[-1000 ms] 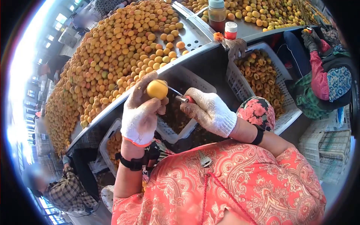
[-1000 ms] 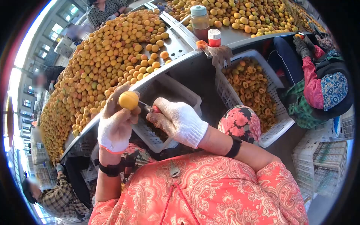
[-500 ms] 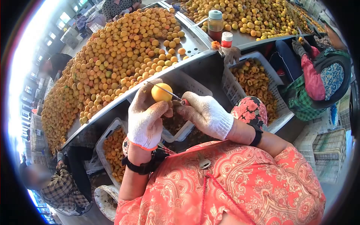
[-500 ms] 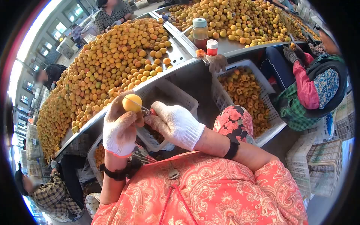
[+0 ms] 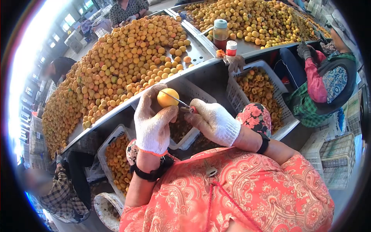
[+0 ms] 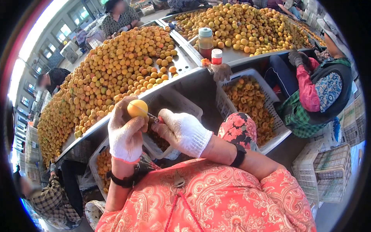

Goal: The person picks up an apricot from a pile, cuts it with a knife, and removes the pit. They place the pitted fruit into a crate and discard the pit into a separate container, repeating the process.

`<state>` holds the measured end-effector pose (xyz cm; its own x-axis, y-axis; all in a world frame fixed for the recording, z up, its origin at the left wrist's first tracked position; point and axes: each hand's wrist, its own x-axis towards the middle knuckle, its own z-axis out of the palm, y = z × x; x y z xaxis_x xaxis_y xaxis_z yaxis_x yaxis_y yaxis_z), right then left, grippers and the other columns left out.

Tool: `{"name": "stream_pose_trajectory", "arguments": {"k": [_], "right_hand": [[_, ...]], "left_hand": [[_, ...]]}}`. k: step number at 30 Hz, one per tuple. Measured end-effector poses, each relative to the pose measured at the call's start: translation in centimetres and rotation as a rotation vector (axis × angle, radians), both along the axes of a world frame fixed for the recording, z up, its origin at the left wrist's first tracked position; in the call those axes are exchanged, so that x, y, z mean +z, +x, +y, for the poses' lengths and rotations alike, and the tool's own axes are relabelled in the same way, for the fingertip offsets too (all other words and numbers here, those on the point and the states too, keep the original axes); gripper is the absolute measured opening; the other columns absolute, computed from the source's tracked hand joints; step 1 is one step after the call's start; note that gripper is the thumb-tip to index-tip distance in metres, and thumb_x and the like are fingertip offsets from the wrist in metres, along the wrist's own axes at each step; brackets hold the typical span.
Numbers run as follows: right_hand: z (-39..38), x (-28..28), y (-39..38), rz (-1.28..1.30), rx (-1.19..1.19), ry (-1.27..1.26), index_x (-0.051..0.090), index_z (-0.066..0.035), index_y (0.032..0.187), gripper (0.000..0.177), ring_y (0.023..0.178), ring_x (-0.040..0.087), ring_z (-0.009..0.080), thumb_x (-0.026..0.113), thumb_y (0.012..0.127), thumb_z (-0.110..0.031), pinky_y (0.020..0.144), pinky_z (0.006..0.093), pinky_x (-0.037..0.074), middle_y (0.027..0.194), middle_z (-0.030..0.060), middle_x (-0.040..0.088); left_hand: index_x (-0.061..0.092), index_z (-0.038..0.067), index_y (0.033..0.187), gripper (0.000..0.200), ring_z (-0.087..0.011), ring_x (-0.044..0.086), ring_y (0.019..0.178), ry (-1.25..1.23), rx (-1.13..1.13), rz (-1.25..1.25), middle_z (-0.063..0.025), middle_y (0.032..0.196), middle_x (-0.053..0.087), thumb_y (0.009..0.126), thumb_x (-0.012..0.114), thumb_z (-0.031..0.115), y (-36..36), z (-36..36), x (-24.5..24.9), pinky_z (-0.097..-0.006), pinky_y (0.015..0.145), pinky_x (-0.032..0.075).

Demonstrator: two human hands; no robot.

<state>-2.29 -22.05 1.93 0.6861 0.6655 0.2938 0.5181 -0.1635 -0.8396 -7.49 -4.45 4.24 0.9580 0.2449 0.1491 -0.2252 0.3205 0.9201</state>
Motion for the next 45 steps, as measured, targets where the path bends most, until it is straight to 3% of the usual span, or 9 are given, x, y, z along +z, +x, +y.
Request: {"name": "stream_pose_trajectory", "arguments": {"k": [10,13,16,19,23,28,34,38,45], "right_hand": [[1.3,-2.0,-0.1,-0.066,-0.078,0.106,0.049,-0.004,0.095,0.022,0.068,0.062,0.0433,0.057,0.097,-0.025,0.057,0.0492,0.047,0.067,0.0215,0.059],[1.8,-2.0,-0.4,-0.156,-0.172,-0.003,0.049,-0.004,0.095,0.021,0.068,0.063,0.043,0.057,0.096,-0.023,0.057,0.0498,0.048,0.067,0.0216,0.06],[2.4,-2.4,-0.2,-0.221,-0.231,-0.029,0.049,-0.004,0.096,0.021,0.068,0.064,0.0423,0.059,0.095,-0.023,0.057,0.0495,0.049,0.068,0.0216,0.062],[2.3,-1.9,0.0,-0.208,-0.242,-0.061,0.05,-0.004,0.096,0.021,0.068,0.065,0.0413,0.06,0.094,-0.023,0.056,0.0488,0.05,0.068,0.0208,0.063],[2.4,-2.3,0.3,-0.218,-0.248,-0.1,0.05,-0.004,0.095,0.022,0.067,0.065,0.0404,0.061,0.094,-0.023,0.056,0.0482,0.05,0.068,0.0204,0.063],[2.6,-2.4,0.8,-0.262,-0.257,-0.101,0.052,-0.004,0.096,0.022,0.066,0.066,0.0398,0.061,0.094,-0.024,0.056,0.0479,0.051,0.066,0.0191,0.063],[2.3,-2.3,1.2,-0.239,-0.275,-0.088,0.053,-0.004,0.095,0.024,0.064,0.065,0.0396,0.059,0.095,-0.027,0.055,0.0476,0.051,0.065,0.0187,0.063],[2.3,-2.9,1.3,-0.266,-0.284,-0.094,0.052,-0.004,0.095,0.024,0.065,0.065,0.0399,0.058,0.096,-0.028,0.055,0.0477,0.051,0.065,0.0191,0.062],[2.2,-3.1,1.4,-0.241,-0.294,-0.051,0.05,-0.004,0.096,0.021,0.067,0.063,0.042,0.058,0.095,-0.024,0.056,0.0479,0.049,0.067,0.0206,0.061]], "left_hand": [[0.051,-0.003,0.128,0.047,-0.0092,0.054,0.074,-0.198,-0.012,-0.099,-0.0085,0.104,0.059,0.084,0.064,-0.002,0.8,-1.3,-0.2,-0.019,0.059,0.041],[0.055,0.002,0.119,0.027,-0.0068,0.048,0.059,-0.264,0.067,-0.024,-0.0091,0.088,0.062,0.1,0.055,0.02,1.3,-1.9,0.2,-0.0189,0.047,0.035],[0.059,0.01,0.107,0.049,-0.0078,0.045,0.058,-0.192,0.085,0.07,-0.0021,0.077,0.06,0.091,0.061,0.056,2.0,-1.1,-1.6,-0.0199,0.048,0.031],[0.058,0.005,0.111,0.035,-0.0115,0.055,0.063,-0.233,0.034,-0.009,-0.0074,0.088,0.065,0.098,0.06,0.037,3.1,0.3,-2.9,-0.024,0.054,0.044],[0.057,0.004,0.117,0.037,-0.0137,0.059,0.072,-0.31,0.197,0.018,-0.0056,0.092,0.064,0.098,0.06,0.036,4.0,0.0,-3.1,-0.0245,0.059,0.045],[0.053,0.003,0.127,0.045,-0.0159,0.058,0.079,-0.245,0.063,-0.067,-0.0079,0.099,0.062,0.098,0.059,0.037,4.1,0.4,-3.3,-0.0269,0.068,0.048],[0.054,0.004,0.123,0.036,-0.0131,0.057,0.079,-0.095,0.088,-0.085,-0.0049,0.097,0.061,0.099,0.059,0.031,4.1,-0.7,-3.6,-0.0252,0.067,0.046],[0.058,0.005,0.115,0.027,-0.01,0.055,0.072,-0.292,0.054,-0.003,-0.0026,0.091,0.062,0.1,0.059,0.027,3.9,-1.0,-4.5,-0.0243,0.064,0.045],[0.057,0.006,0.118,0.054,-0.0134,0.057,0.081,-0.373,0.035,0.138,-0.0042,0.098,0.064,0.095,0.057,0.055,4.5,-2.1,-4.7,-0.026,0.067,0.046]]}}
